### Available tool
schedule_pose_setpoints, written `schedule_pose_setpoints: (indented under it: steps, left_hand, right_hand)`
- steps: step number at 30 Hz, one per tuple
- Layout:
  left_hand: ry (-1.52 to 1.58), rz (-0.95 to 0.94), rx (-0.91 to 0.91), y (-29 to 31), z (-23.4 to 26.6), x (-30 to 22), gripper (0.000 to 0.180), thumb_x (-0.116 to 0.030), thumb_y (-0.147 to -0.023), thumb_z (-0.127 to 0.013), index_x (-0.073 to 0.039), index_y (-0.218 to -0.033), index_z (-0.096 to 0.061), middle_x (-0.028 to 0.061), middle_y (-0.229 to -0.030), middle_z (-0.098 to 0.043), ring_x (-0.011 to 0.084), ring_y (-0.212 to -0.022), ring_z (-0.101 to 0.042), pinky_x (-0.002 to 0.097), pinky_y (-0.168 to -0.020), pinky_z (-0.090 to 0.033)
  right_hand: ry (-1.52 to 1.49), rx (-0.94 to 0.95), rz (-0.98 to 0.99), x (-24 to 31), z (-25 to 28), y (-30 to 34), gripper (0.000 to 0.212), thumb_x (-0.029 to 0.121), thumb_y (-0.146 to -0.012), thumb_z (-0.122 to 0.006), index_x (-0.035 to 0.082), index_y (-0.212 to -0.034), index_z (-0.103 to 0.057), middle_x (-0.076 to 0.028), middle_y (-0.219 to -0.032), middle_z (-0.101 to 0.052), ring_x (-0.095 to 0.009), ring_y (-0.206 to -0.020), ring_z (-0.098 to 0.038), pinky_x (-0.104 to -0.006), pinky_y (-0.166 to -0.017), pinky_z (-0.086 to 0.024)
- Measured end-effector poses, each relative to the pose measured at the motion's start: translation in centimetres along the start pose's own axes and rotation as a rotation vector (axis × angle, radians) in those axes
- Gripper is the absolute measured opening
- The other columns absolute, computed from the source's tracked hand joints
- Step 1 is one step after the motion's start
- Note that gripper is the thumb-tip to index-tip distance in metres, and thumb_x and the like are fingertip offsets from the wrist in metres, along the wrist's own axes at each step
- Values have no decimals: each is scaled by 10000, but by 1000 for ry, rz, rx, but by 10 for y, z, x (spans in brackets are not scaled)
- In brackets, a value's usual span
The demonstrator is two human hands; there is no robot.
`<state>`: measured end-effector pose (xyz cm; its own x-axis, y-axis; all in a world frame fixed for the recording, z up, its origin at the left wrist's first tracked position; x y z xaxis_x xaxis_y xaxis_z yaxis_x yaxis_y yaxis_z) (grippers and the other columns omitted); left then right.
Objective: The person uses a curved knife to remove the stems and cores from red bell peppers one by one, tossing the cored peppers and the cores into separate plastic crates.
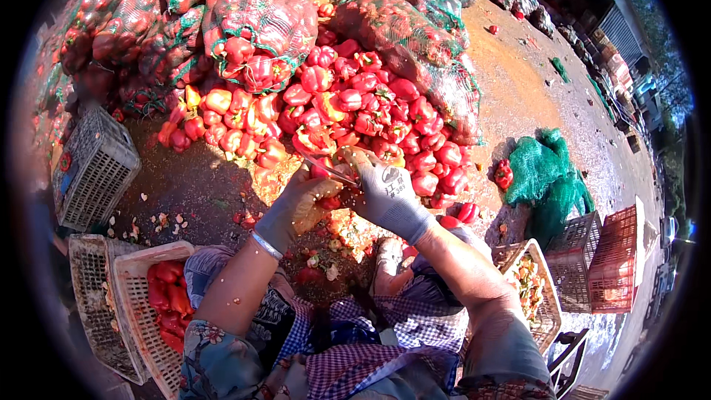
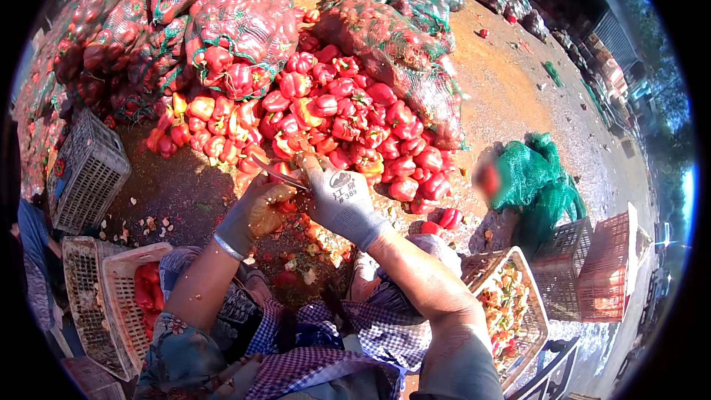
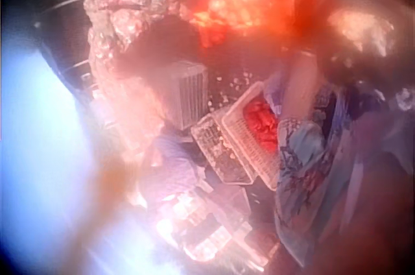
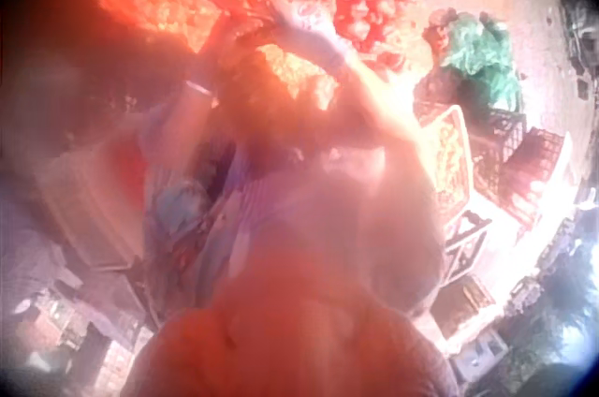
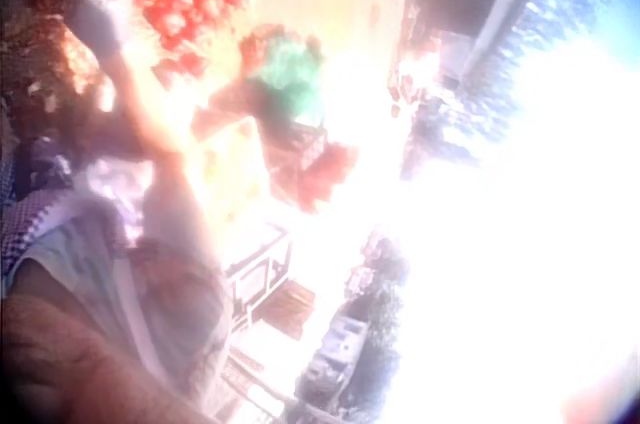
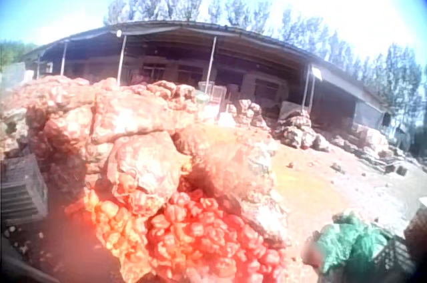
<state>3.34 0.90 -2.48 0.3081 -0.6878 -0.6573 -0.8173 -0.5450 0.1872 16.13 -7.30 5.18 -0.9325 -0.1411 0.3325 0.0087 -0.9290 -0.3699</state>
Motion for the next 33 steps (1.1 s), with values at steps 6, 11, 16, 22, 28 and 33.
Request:
schedule_pose_setpoints:
  steps: [6, 11, 16, 22, 28, 33]
  left_hand:
    - [-56, 146, 7, -8, 6, 34, 335, 14, -881, -588, 2, -1215, -570, 78, -1115, -629, 174, -952, -619, 332, -808, -526]
    - [-178, 273, -14, -3, -7, 38, 231, 7, -877, -621, -47, -1102, -635, 43, -1014, -655, 132, -845, -633, 274, -724, -531]
    - [-243, 204, 99, -6, -23, 20, 437, 29, -860, -590, -10, -1287, -506, 77, -1093, -648, 155, -956, -649, 308, -823, -544]
    - [-346, 260, 167, -3, -28, 8, 393, 50, -845, -579, -5, -1231, -532, -12, -873, -549, 69, -726, -526, 242, -614, -450]
    - [-452, 250, 111, 0, -28, 4, 203, -4, -893, -569, -11, -1095, -586, -16, -803, -577, 36, -644, -527, 184, -553, -428]
    - [-580, 174, 20, -8, -8, 12, 168, -40, -902, -585, -16, -1068, -597, -16, -820, -596, 54, -711, -561, 233, -611, -471]
  right_hand:
    - [-14, 287, -250, -20, -10, 22, 879, 222, -686, -795, 16, -1417, -352, -232, -1154, -613, -356, -886, -673, -424, -663, -545]
    - [-102, 314, -225, -33, -18, 26, 703, 197, -684, -759, 99, -1328, -495, -201, -990, -661, -376, -865, -663, -444, -688, -533]
    - [-518, 160, -345, -48, -4, 23, 358, 248, -749, -736, 14, -1005, -647, -180, -793, -662, -340, -778, -667, -427, -699, -520]
    - [-803, 168, -426, -71, -20, 30, 373, 200, -727, -796, -25, -985, -649, -31, -666, -575, -93, -656, -546, -302, -598, -486]
    - [-1107, 262, -518, -72, -27, 32, 277, 151, -764, -792, -11, -936, -647, 21, -706, -565, -63, -674, -516, -272, -587, -451]
    - [-734, 272, -335, -47, -12, 26, 396, 229, -785, -790, 9, -1063, -613, -64, -726, -616, -161, -679, -587, -347, -648, -481]
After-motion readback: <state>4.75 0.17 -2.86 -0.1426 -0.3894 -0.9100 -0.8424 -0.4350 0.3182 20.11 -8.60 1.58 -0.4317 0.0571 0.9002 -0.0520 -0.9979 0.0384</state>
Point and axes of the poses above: each hand's wrist, its own y-axis away from the middle knuckle, its own z-axis out of the back of the hand, x = y × z, the point moved 4 cm from there along -y, towards the middle knuckle
